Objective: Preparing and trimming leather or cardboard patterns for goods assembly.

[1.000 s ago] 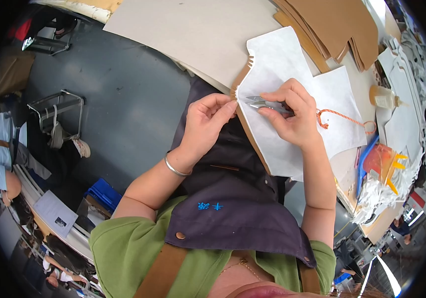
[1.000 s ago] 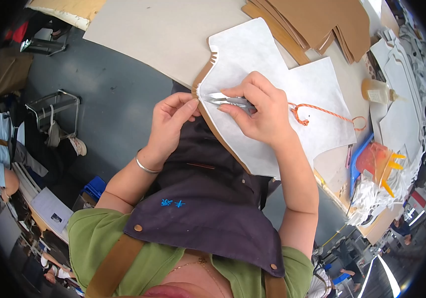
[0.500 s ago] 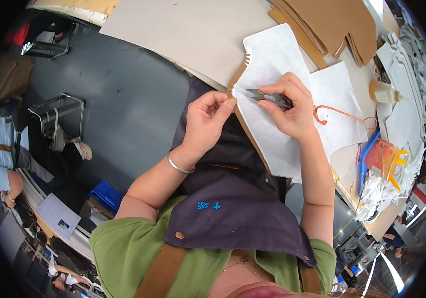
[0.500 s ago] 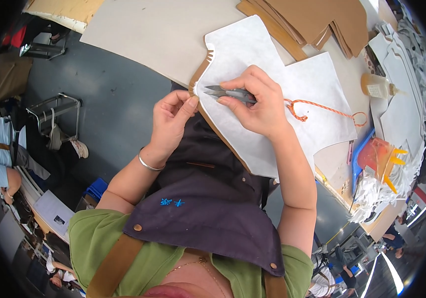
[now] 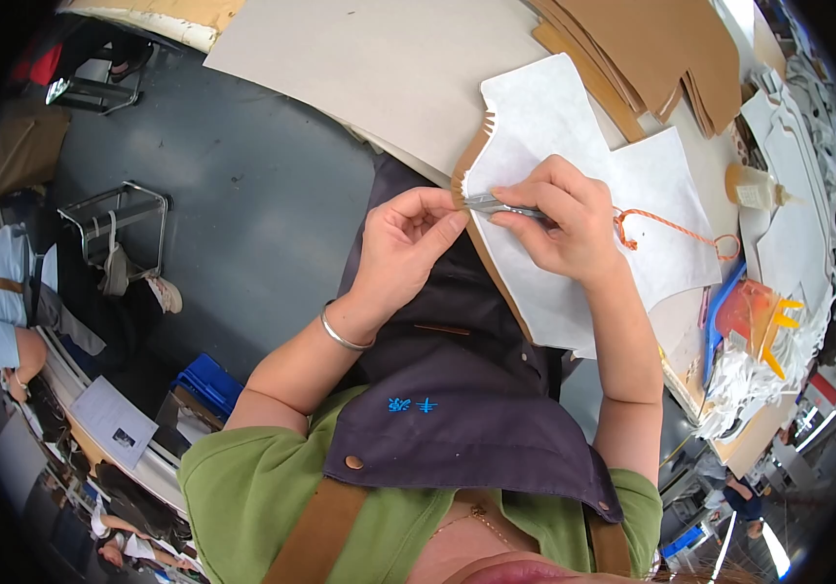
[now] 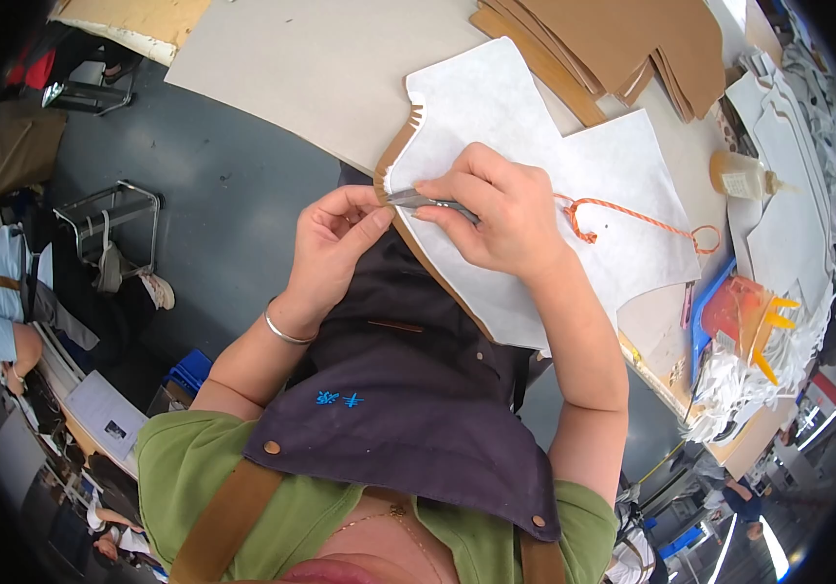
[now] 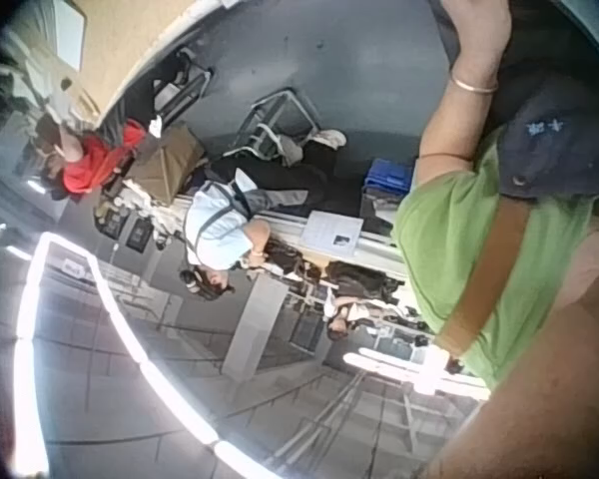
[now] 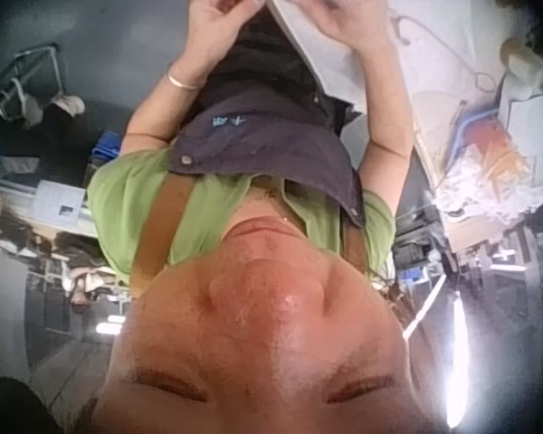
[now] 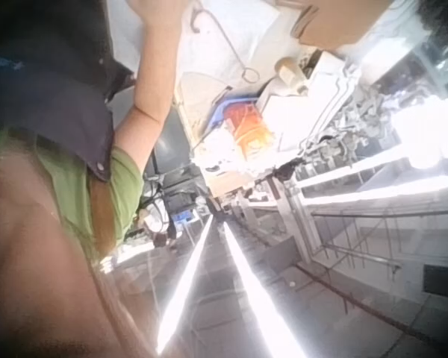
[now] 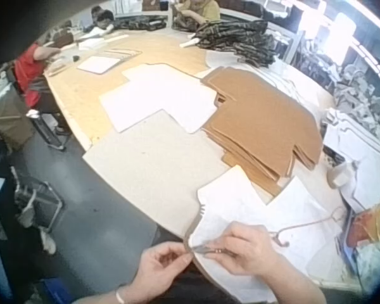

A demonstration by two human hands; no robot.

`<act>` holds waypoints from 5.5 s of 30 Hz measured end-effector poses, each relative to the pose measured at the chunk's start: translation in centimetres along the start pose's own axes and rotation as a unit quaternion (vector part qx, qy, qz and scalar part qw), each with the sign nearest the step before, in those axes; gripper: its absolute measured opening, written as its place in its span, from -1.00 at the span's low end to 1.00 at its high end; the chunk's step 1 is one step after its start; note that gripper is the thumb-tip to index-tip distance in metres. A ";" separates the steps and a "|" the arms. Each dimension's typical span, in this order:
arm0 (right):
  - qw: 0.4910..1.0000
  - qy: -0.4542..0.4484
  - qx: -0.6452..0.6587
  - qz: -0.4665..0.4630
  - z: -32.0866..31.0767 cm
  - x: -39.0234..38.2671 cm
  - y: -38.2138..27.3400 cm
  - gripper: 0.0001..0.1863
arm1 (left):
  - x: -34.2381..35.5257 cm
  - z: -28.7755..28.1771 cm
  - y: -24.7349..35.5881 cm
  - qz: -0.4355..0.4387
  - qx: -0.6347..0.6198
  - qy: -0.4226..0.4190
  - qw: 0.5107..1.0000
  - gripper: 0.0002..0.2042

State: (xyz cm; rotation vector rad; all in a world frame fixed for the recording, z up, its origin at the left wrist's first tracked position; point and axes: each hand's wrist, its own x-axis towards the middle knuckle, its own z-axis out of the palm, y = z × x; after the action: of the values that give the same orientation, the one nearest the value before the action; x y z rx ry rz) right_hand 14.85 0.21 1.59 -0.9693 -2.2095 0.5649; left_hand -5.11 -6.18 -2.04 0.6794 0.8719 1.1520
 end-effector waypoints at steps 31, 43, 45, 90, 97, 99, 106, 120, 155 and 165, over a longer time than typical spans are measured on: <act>0.999 -0.022 0.006 0.029 0.3 1.0 -0.8 -0.77 | -0.1 0.2 0.0 -0.015 -0.084 -0.004 0.996 -0.87; 0.998 0.012 0.007 0.069 0.6 0.4 -1.4 -0.75 | -0.4 0.4 0.2 0.019 -0.035 0.009 0.999 -0.80; 0.998 0.016 -0.004 0.052 0.7 0.4 -1.2 -0.74 | -0.4 0.4 0.1 0.021 -0.036 0.008 0.999 -0.80; 0.991 0.052 -0.026 0.118 2.1 0.0 -3.2 -0.77 | -0.8 0.5 -0.7 0.051 -0.062 0.005 0.997 -0.74; 0.989 0.057 -0.010 0.136 2.3 0.0 -3.2 -0.80 | -0.8 0.5 -0.9 0.040 -0.071 0.007 0.997 -0.74; 0.988 0.059 0.003 0.141 2.4 -0.1 -3.2 -0.79 | -0.9 0.4 -1.0 0.043 -0.072 0.009 0.996 -0.74; 0.978 0.123 0.070 0.156 2.8 -0.3 -3.0 -0.80 | -0.8 1.1 -0.2 0.022 -0.055 0.033 0.998 -0.71; 0.985 0.090 -0.012 0.144 2.7 -0.3 -3.4 -0.78 | -1.0 0.5 -1.2 0.040 -0.059 0.020 0.997 -0.63; 0.786 0.399 -0.316 0.351 -18.3 -12.6 6.8 -0.70 | 1.8 -1.1 14.9 0.114 0.313 -0.175 0.927 -0.62; 0.805 0.393 -0.252 0.367 -19.2 -13.4 7.6 -0.71 | 10.7 8.3 26.6 0.442 0.539 -0.175 0.695 -0.79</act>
State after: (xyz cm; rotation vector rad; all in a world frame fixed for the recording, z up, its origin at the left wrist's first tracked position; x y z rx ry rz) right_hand 39.00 -2.87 5.13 -1.9380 -1.1761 -0.1629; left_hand -9.09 11.41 21.82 2.4313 0.8385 1.1514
